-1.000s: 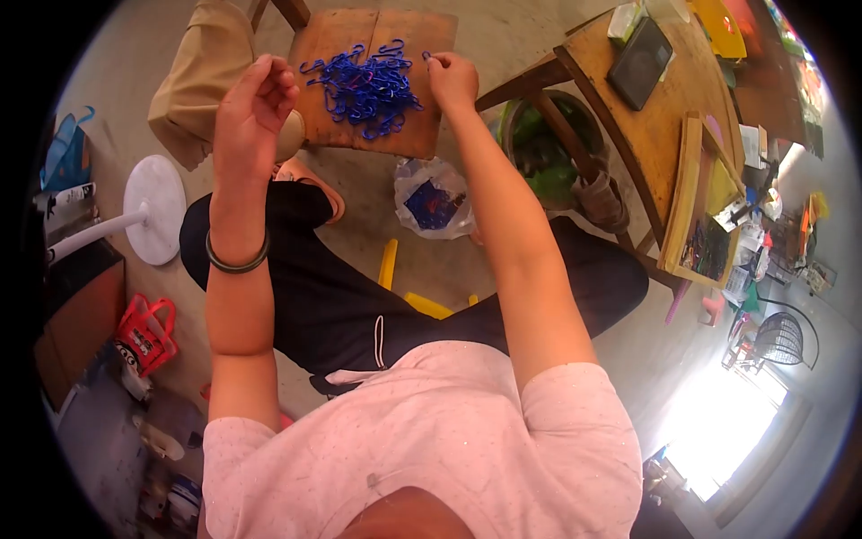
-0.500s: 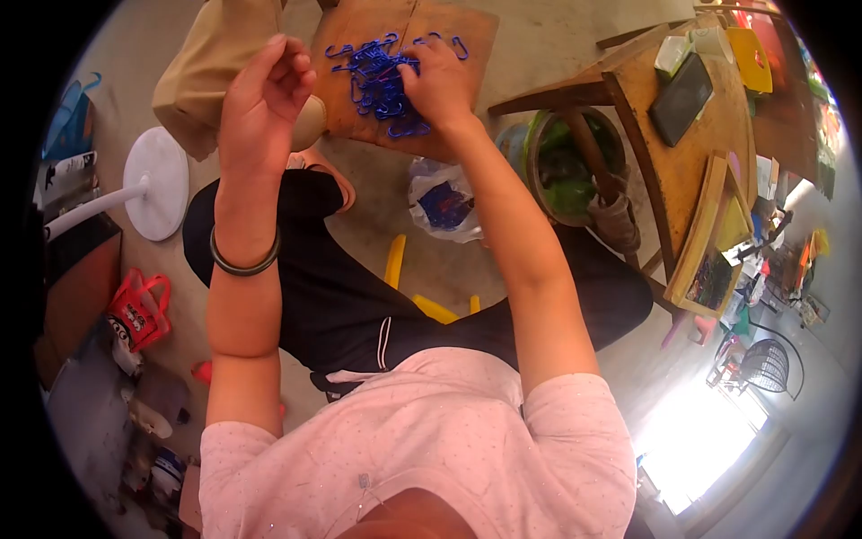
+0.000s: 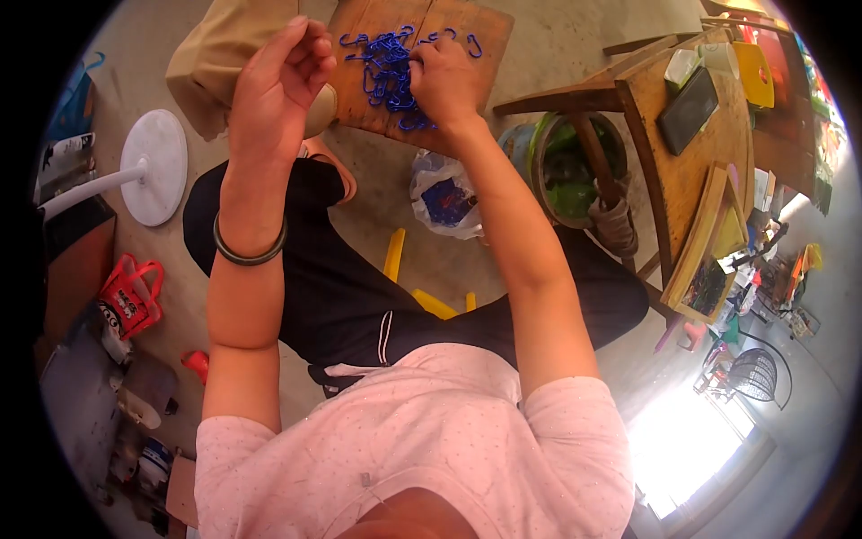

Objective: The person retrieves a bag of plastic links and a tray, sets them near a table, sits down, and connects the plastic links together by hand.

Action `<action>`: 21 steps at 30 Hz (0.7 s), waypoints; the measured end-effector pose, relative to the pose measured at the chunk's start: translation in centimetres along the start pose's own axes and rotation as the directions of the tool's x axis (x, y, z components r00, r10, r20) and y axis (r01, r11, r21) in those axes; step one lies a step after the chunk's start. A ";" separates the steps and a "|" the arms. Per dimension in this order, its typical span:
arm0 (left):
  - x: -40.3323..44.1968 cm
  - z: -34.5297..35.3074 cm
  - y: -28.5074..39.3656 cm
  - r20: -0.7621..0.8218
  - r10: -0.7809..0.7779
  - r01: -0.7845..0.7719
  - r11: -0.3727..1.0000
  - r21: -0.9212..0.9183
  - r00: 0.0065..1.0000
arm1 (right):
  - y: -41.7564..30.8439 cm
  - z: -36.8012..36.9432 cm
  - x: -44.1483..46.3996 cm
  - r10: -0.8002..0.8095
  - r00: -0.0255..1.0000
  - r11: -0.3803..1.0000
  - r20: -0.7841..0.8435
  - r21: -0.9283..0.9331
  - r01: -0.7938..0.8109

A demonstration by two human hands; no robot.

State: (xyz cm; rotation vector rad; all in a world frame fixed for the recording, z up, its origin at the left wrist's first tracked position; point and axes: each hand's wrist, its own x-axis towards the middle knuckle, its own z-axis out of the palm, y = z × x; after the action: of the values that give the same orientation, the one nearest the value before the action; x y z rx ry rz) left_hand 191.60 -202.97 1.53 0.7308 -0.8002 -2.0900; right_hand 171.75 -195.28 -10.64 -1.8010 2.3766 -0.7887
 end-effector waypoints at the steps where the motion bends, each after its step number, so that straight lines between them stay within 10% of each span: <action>1: 0.1 -0.2 -0.1 0.002 -0.004 0.004 1.000 -0.002 1.000 | -0.2 0.3 0.1 -0.025 0.999 0.999 -0.035 -0.026 0.024; 6: 0.2 -0.4 -0.1 0.000 -0.011 0.011 1.000 -0.002 1.000 | -0.2 0.0 0.3 -0.034 0.999 0.972 -0.026 -0.232 0.027; 21: -0.4 0.7 0.0 -0.007 -0.023 0.023 1.000 0.020 1.000 | 1.1 0.2 1.1 0.146 0.989 0.988 -0.005 -0.058 -0.146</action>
State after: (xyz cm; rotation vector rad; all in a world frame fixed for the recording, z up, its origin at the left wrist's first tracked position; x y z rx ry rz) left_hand 191.30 -202.48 2.04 0.7604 -0.8138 -2.1021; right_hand 170.52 -196.16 -10.97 -1.6223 2.5214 -0.7110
